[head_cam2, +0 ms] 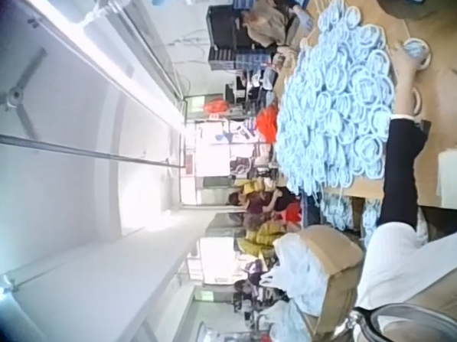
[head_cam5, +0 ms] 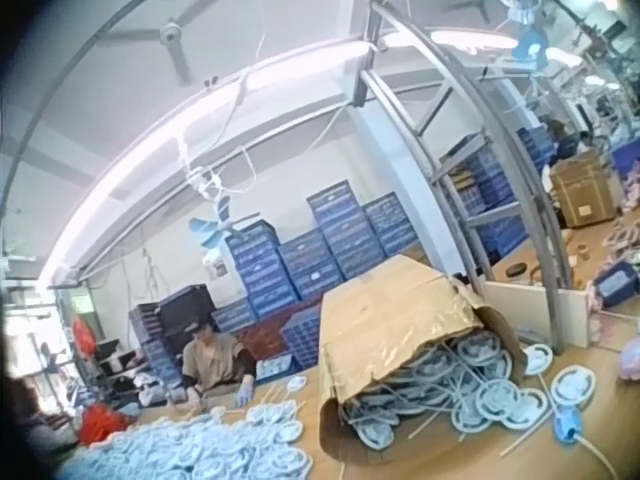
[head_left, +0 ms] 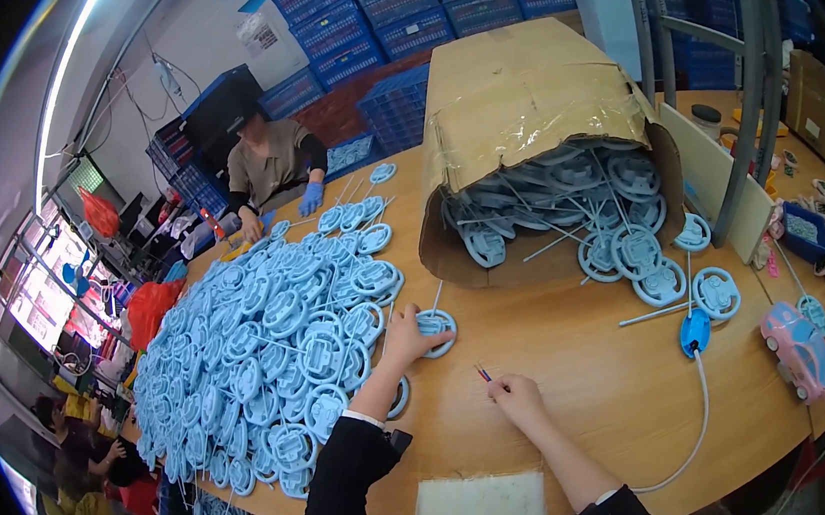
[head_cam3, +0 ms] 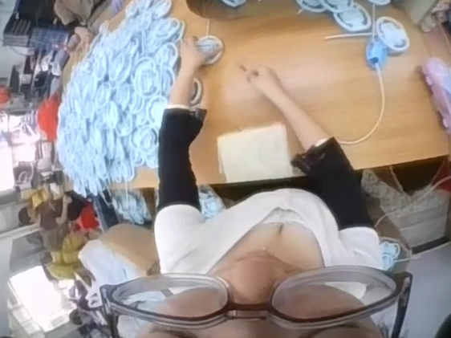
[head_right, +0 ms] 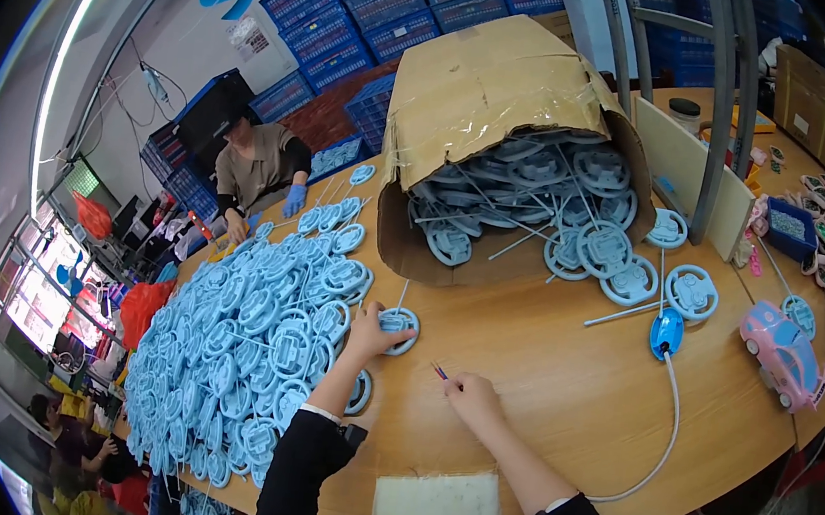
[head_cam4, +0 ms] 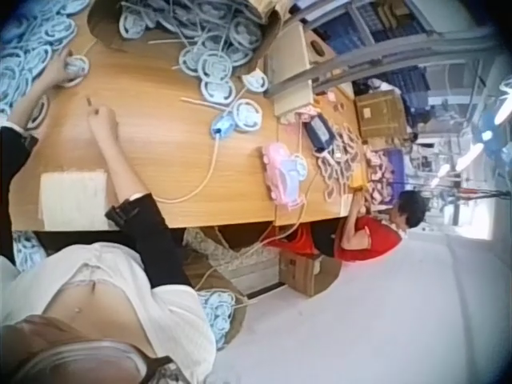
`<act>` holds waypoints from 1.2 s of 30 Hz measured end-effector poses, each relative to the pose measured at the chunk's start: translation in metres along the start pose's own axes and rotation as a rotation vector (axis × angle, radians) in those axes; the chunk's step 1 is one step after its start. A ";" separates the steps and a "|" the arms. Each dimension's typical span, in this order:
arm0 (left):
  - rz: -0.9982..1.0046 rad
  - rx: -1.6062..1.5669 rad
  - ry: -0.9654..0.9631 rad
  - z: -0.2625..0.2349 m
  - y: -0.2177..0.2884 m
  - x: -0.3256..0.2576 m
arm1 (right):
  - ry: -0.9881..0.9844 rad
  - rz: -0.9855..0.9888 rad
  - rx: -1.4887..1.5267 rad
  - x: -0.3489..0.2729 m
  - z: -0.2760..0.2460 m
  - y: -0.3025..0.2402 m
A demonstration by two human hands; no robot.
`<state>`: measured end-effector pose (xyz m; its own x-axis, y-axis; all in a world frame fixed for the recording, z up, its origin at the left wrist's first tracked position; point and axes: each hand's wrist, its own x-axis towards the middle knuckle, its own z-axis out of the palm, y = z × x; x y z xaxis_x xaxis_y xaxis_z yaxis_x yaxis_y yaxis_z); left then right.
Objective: Assembling small blue plastic circular toy parts with white sticks and wiring in a workshop environment.
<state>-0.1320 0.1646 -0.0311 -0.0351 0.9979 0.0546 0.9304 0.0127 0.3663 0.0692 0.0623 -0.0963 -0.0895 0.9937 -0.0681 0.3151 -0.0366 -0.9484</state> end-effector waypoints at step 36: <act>-0.258 -1.568 -0.221 0.026 0.011 -0.103 | -0.275 0.135 0.185 -0.015 -0.002 -0.039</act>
<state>-0.1084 0.0634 -0.0567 0.0554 0.9705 -0.2348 -0.3714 0.2383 0.8974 0.0602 0.0495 -0.0577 -0.3175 0.9137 -0.2536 0.1668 -0.2094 -0.9635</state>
